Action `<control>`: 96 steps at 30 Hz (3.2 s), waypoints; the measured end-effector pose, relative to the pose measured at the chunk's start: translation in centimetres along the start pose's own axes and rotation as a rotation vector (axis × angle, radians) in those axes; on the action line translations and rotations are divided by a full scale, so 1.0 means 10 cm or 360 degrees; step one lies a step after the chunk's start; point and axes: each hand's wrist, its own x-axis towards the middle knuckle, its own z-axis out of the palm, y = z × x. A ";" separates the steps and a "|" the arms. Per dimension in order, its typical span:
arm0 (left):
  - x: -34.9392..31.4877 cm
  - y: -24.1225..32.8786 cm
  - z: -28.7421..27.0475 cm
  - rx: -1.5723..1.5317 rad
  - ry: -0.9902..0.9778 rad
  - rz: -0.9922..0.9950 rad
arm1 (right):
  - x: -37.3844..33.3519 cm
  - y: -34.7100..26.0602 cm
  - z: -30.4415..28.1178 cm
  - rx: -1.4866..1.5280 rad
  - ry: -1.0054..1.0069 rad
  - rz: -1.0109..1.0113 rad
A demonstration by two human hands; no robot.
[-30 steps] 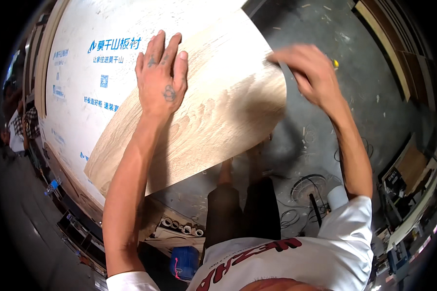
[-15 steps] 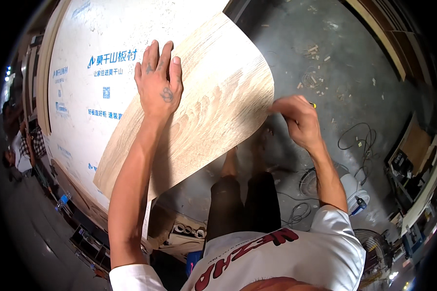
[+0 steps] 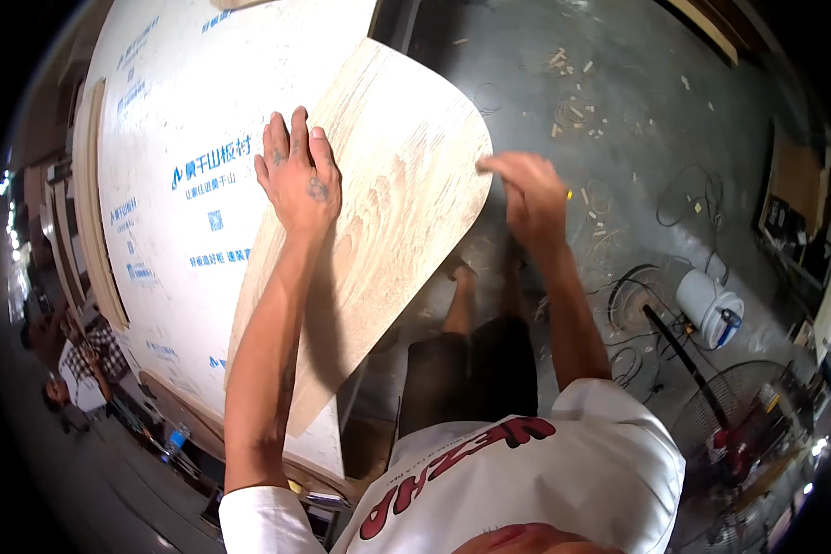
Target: The person uses a utility knife to trim the edges of several wood panels, running the blade along the curved and straight perimeters.
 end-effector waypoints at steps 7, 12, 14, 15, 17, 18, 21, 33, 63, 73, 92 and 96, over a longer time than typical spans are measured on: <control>-0.06 0.07 0.03 -0.0040 0.0055 0.0114 | 0.14 0.04 0.13 0.0196 0.0391 0.0249; -0.04 0.00 0.04 -0.0101 0.0053 0.0149 | -0.51 -0.26 0.27 -0.0072 0.0467 0.0181; -0.03 -0.12 -0.14 -0.0033 0.0093 0.0145 | -1.03 -0.74 0.46 -0.0065 0.0050 -0.0093; -0.03 -0.35 -0.22 0.0082 0.0157 0.0132 | -1.29 -1.15 0.52 0.0152 -0.0027 -0.0012; -0.02 0.11 -0.08 0.0057 0.0183 0.0300 | -1.78 -1.43 0.06 0.0164 -0.0012 0.0384; -0.14 0.29 0.11 0.0020 0.0034 0.0491 | -1.97 -1.54 -0.19 0.0395 0.0166 0.0752; -0.90 0.35 -0.03 -0.0041 -0.0343 0.0930 | -2.32 -1.48 -0.62 0.1047 0.0545 0.1240; -1.52 0.83 -0.05 -0.0105 -0.0259 0.0568 | -0.95 -0.91 -1.29 0.1186 0.0125 0.1741; -0.96 -1.00 -2.76 -0.0127 0.0424 -0.0741 | 4.29 0.84 1.02 -0.0146 -0.0438 0.0186; -0.12 -1.64 -2.99 -0.0302 0.0390 -0.0745 | 2.39 -0.67 0.39 0.0788 -0.1996 0.1236; 0.48 -1.96 -1.62 -0.0508 0.1116 -0.1243 | 3.52 -3.58 4.80 0.1807 -0.2364 0.1175; -0.05 -2.12 -0.66 -0.0038 0.0487 -0.1893 | 3.65 -4.30 5.85 0.1889 -0.2485 0.0786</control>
